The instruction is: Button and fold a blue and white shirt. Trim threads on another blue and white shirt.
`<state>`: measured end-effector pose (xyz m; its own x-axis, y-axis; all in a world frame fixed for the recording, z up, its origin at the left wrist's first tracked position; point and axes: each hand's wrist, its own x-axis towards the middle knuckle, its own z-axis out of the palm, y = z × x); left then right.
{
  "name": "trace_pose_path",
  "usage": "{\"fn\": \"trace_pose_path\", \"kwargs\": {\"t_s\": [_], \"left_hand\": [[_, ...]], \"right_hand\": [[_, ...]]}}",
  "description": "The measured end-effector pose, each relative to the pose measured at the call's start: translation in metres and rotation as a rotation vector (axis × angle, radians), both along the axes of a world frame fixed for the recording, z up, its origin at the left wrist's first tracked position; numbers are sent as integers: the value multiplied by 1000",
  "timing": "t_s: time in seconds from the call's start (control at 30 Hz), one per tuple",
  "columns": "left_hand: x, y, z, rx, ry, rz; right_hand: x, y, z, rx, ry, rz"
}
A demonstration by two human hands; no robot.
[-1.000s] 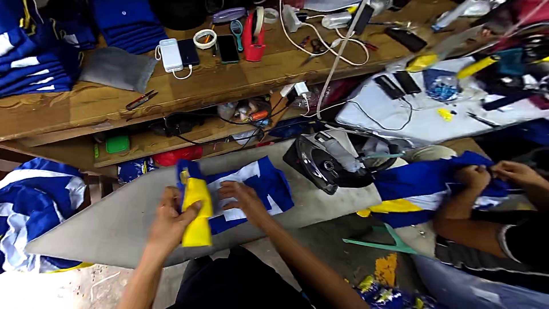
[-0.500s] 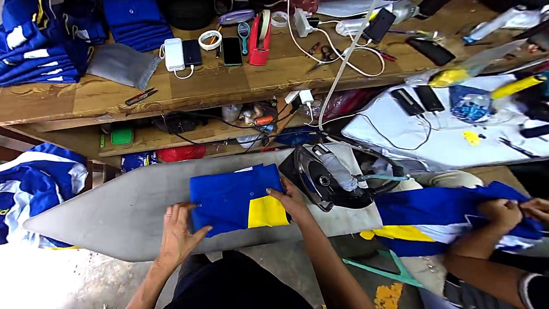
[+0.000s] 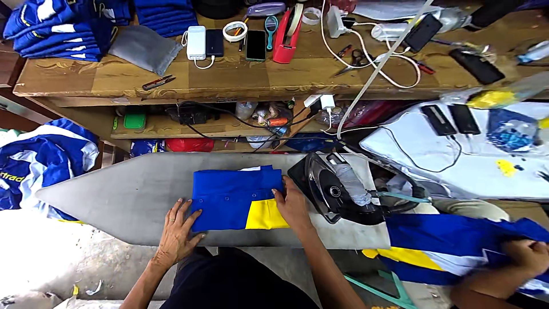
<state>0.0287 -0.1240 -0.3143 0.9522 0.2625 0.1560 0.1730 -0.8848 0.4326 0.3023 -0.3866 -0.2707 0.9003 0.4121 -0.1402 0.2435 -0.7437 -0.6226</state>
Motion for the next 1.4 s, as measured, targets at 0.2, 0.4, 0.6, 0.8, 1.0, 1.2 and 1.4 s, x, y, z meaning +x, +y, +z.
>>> {"fn": "trace_pose_path", "kwargs": {"t_s": [0.2, 0.4, 0.6, 0.8, 1.0, 1.2, 1.4], "left_hand": [[60, 4, 32, -959, 130, 484], [101, 2, 106, -1427, 166, -20], [87, 14, 168, -334, 178, -758], [34, 104, 140, 310, 87, -719], [-39, 182, 85, 193, 302, -314], [-77, 135, 30, 94, 57, -112], [-89, 134, 6, 102, -66, -65]], "right_hand": [[-29, -7, 25, 193, -141, 52], [-72, -2, 25, 551, 1044, -243], [-37, 57, 37, 1487, 1134, -486], [-17, 105, -10, 1599, 1178, -223], [-64, 108, -41, 771, 688, -74], [-96, 102, -17, 184, 314, -49], [-116, 122, -16, 246, 397, -198]]}}
